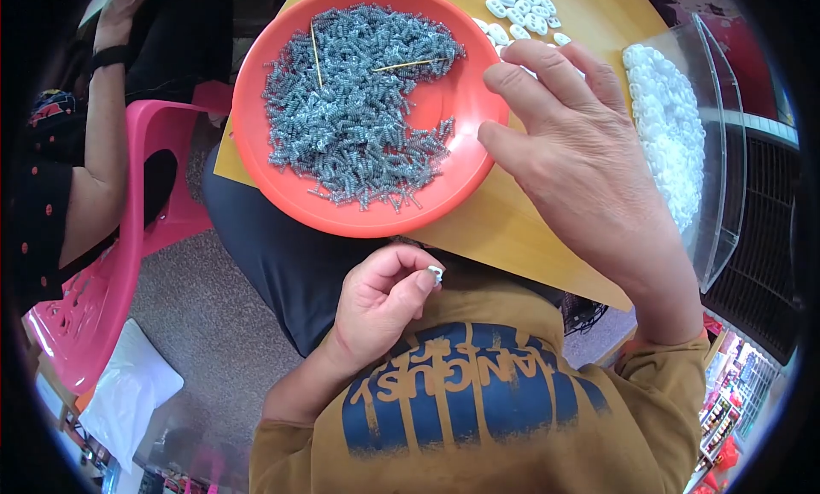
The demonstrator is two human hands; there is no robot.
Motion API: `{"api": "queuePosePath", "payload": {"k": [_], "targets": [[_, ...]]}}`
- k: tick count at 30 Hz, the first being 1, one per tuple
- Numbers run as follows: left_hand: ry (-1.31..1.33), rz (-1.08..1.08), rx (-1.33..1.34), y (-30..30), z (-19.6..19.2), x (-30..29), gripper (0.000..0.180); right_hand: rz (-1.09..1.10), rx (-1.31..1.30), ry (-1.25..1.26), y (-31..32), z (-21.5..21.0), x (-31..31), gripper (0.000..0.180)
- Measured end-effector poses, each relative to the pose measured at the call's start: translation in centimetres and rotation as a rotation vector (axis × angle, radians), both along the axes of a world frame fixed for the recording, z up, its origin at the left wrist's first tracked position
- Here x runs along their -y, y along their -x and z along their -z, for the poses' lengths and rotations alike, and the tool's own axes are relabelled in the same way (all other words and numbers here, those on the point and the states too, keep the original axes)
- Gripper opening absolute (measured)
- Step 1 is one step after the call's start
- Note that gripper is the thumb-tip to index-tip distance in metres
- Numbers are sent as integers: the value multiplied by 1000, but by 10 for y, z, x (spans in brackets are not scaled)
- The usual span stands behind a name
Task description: Assembling small plastic components by manually inserting metal pins into pre-drilled holes.
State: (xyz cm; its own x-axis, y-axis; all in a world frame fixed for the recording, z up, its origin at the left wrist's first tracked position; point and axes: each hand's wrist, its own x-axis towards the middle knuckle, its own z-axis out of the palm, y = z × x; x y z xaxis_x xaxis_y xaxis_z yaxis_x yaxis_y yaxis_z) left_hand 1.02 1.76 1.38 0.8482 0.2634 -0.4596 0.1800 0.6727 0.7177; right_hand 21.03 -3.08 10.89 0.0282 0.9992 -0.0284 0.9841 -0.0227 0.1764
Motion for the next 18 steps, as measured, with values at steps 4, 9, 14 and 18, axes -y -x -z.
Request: {"api": "queuePosePath", "payload": {"k": [4, 9, 14, 18], "targets": [[24, -21, -5, -2, 1, 1, 10, 7, -12, 30, -2, -1, 2, 14], [24, -27, -22, -4, 1, 2, 11, 11, -34, 6, -4, 5, 6, 13], [17, -18, -33, -5, 2, 3, 11, -18, -88, -61, -7, 9, 11, 12], [12, -21, -36, -5, 1, 3, 11, -20, -141, -115, -12, 13, 13, 10]]}}
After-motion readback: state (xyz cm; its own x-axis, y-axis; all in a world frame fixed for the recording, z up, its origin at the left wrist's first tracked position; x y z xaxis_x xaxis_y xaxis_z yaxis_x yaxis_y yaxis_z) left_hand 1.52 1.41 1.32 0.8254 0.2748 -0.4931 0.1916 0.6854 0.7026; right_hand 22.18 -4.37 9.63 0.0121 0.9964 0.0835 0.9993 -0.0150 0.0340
